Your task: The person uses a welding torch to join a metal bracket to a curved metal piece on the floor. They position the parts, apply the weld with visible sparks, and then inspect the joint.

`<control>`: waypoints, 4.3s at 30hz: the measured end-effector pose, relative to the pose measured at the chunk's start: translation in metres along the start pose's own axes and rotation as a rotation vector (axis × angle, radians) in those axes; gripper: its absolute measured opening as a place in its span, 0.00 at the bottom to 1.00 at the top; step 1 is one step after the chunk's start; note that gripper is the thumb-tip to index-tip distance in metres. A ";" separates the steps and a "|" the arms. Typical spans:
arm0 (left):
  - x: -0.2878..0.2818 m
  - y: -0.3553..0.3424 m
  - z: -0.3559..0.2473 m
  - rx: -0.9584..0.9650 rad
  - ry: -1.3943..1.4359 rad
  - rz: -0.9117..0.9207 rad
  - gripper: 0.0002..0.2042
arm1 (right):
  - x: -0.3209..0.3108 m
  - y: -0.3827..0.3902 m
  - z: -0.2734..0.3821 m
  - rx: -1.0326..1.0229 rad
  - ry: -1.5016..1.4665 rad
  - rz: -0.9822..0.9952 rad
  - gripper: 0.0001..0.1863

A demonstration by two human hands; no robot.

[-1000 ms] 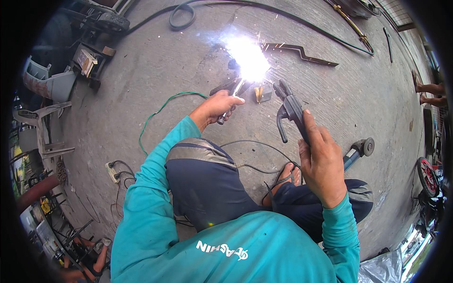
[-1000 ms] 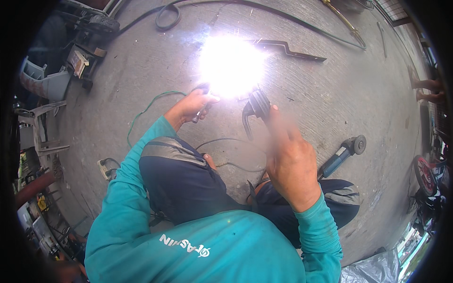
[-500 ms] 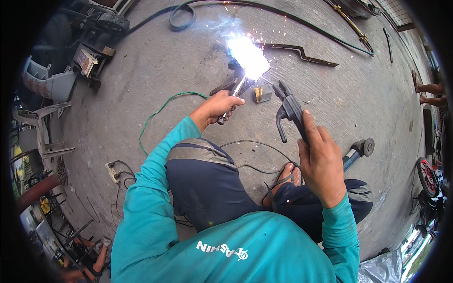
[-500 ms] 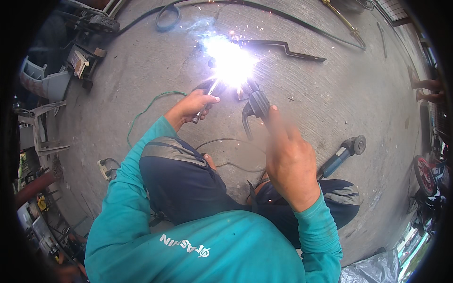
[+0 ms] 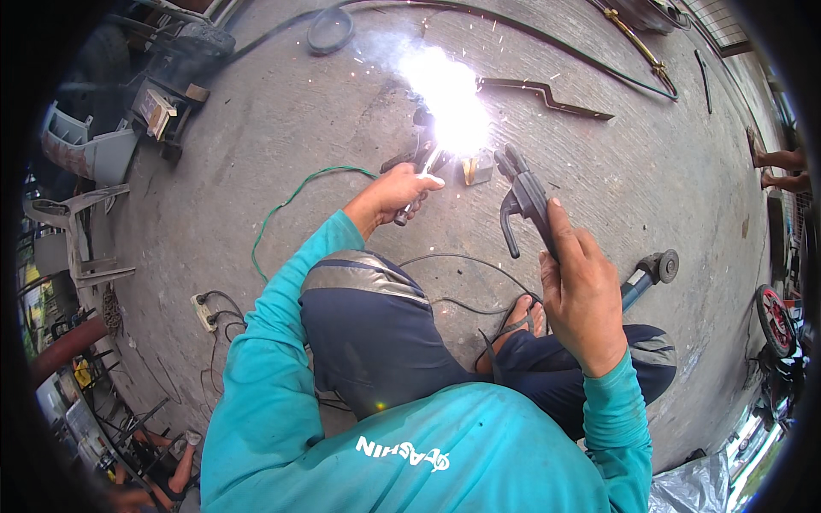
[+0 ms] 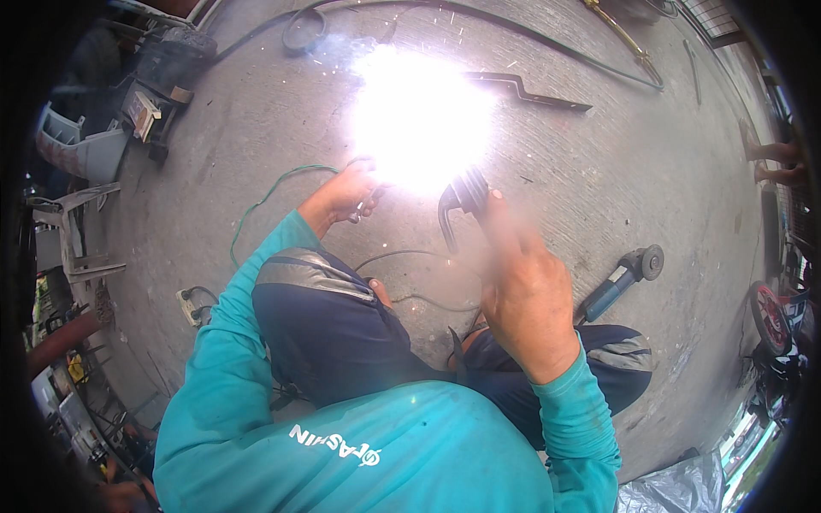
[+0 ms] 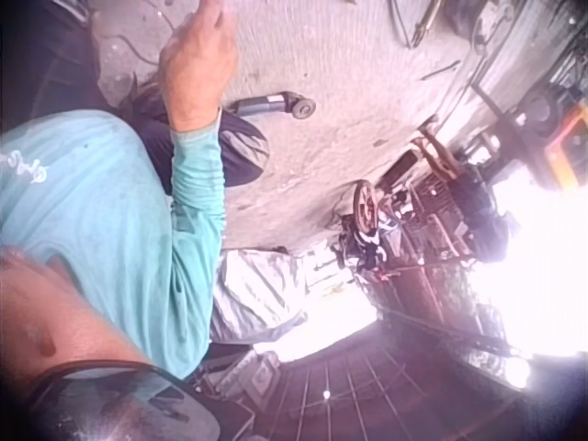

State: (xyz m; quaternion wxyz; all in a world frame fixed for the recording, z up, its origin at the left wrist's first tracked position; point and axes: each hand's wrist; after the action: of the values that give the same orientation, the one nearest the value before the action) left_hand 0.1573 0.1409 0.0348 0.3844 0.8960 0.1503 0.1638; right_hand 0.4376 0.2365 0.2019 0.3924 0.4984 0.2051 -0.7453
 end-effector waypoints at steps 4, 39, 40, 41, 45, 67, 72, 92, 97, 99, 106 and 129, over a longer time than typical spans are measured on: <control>0.000 -0.006 0.004 -0.015 -0.003 -0.040 0.12 | 0.000 0.000 0.000 0.002 0.017 0.016 0.37; 0.001 -0.003 0.000 -0.023 -0.024 -0.041 0.12 | 0.003 -0.001 -0.002 -0.034 -0.012 -0.008 0.36; 0.001 -0.003 -0.001 -0.025 -0.023 -0.039 0.12 | 0.003 -0.001 -0.002 -0.028 -0.009 -0.006 0.36; 0.000 -0.004 0.001 -0.022 -0.019 -0.035 0.12 | 0.004 -0.001 -0.002 -0.022 -0.006 -0.005 0.36; 0.001 -0.004 0.003 -0.011 -0.027 -0.045 0.12 | 0.003 -0.002 0.001 0.003 0.036 0.019 0.36; 0.000 -0.006 0.004 -0.006 -0.032 -0.038 0.14 | 0.006 -0.003 -0.004 -0.022 -0.027 0.005 0.36; 0.002 -0.003 0.001 -0.017 -0.059 -0.043 0.11 | 0.006 -0.005 -0.002 0.016 0.066 0.035 0.35; -0.002 -0.009 0.006 -0.004 -0.021 -0.007 0.13 | 0.010 -0.005 -0.002 -0.027 0.036 -0.006 0.35; -0.003 -0.013 0.011 -0.008 -0.010 -0.033 0.12 | 0.010 -0.005 -0.002 -0.003 0.064 0.027 0.35; -0.001 -0.011 0.008 -0.022 -0.021 -0.042 0.12 | 0.008 -0.006 0.001 0.011 0.072 0.042 0.35; 0.004 -0.003 0.000 -0.012 -0.042 -0.065 0.12 | 0.011 -0.006 -0.004 -0.034 0.019 -0.002 0.34; -0.002 -0.012 0.010 0.014 -0.025 -0.030 0.14 | 0.012 -0.008 0.000 0.016 0.100 0.038 0.35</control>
State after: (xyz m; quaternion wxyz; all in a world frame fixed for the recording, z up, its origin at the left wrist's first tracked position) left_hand 0.1579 0.1419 0.0190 0.3825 0.8982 0.1598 0.1459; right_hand 0.4287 0.2369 0.1904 0.3918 0.5417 0.2091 -0.7136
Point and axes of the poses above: each hand's wrist, its own y-axis away from the middle knuckle, its own x-axis out of the palm, z = x × y, and after that the axes turned 6 degrees about y, right-handed
